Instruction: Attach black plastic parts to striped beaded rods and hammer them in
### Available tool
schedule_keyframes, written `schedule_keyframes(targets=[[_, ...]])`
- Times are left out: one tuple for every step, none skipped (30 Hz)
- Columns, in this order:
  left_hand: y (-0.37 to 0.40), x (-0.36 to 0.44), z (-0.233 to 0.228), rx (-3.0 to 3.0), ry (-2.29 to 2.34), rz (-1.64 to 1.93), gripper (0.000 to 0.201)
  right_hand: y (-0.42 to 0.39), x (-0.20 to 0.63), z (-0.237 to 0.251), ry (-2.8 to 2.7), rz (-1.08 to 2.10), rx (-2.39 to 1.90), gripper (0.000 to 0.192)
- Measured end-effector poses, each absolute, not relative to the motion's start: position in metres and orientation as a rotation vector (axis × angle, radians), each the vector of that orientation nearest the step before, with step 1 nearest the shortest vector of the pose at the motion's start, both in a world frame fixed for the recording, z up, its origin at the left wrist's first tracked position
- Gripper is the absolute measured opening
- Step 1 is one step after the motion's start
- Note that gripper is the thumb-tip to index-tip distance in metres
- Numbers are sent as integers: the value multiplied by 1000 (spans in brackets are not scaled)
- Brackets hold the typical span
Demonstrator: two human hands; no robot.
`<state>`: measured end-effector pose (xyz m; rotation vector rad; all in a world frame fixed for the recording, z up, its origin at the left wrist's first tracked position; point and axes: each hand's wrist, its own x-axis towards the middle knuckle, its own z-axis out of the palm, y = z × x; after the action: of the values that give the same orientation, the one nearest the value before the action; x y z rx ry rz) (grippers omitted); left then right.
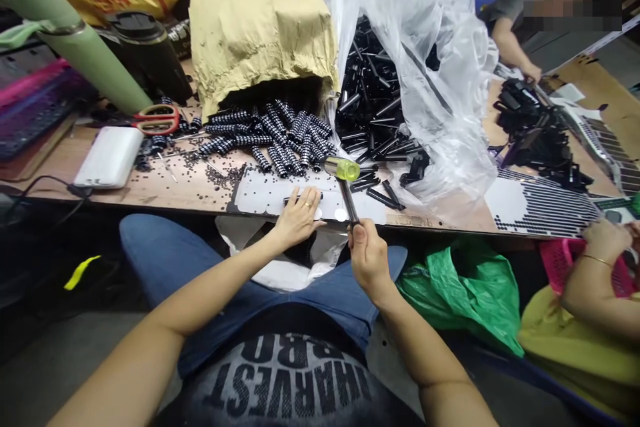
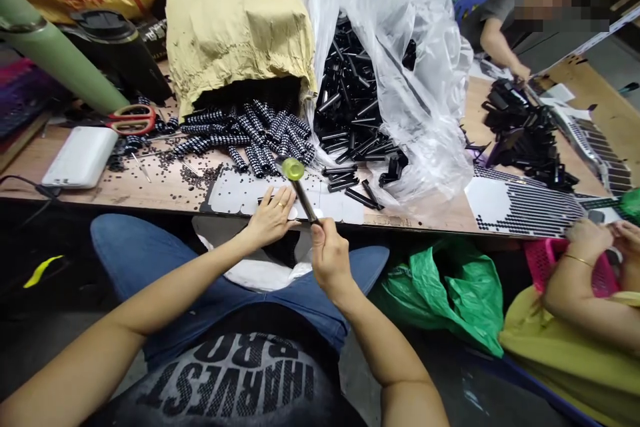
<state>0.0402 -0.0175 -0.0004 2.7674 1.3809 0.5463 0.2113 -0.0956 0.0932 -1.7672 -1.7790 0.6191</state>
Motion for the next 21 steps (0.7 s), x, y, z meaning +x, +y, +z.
schedule_keyframes(targets=[[-20, 43, -2, 2759, 1377, 535, 67, -96, 204, 92, -1823, 623, -1755, 43], [-22, 45, -5, 2752, 1362, 530, 69, -95, 197, 89, -1896, 630, -1777, 43], [-22, 46, -7, 2746, 1340, 537, 70, -94, 191, 84, -1993, 640, -1827, 42], [-20, 45, -10, 2740, 1321, 550, 69, -93, 186, 79, -2096, 648, -1886, 40], [-18, 45, -12, 2732, 1311, 571, 69, -92, 183, 75, -2189, 655, -1937, 38], [-15, 44, -13, 2719, 1314, 594, 68, -90, 181, 72, -2254, 660, -1975, 35], [-11, 44, -13, 2697, 1332, 611, 66, -89, 182, 70, -2283, 658, -1993, 35], [-8, 44, -11, 2665, 1364, 618, 62, -88, 184, 70, -2280, 644, -1994, 35], [-6, 45, -7, 2623, 1411, 612, 56, -86, 188, 72, -2253, 614, -1995, 36], [-5, 47, -3, 2578, 1459, 592, 49, -85, 193, 74, -2210, 572, -2012, 38], [-7, 48, 3, 2544, 1483, 558, 43, -83, 200, 75, -2166, 522, -2044, 40], [-10, 50, 10, 2523, 1476, 514, 39, -80, 208, 76, -2128, 465, -2088, 41], [-13, 50, 17, 2513, 1441, 474, 37, -77, 216, 75, -2099, 403, -2143, 41], [-15, 49, 24, 2504, 1403, 445, 35, -73, 224, 73, -2080, 337, -2206, 40], [-16, 46, 30, 2486, 1391, 432, 36, -70, 231, 69, -2068, 275, -2268, 39], [-12, 40, 36, 2450, 1433, 441, 39, -66, 238, 65, -2060, 223, -2321, 38], [-4, 34, 41, 2382, 1560, 463, 43, -62, 243, 59, -2055, 181, -2356, 37], [8, 26, 46, 2286, 1753, 491, 45, -57, 248, 54, -2056, 145, -2361, 37], [25, 17, 49, 2151, 1978, 520, 45, -52, 250, 49, -2063, 110, -2334, 36], [43, 10, 51, 2017, 2152, 510, 45, -46, 252, 45, -2068, 70, -2286, 35], [62, 4, 52, 1896, 2253, 453, 44, -39, 253, 42, -2066, 20, -2227, 33]])
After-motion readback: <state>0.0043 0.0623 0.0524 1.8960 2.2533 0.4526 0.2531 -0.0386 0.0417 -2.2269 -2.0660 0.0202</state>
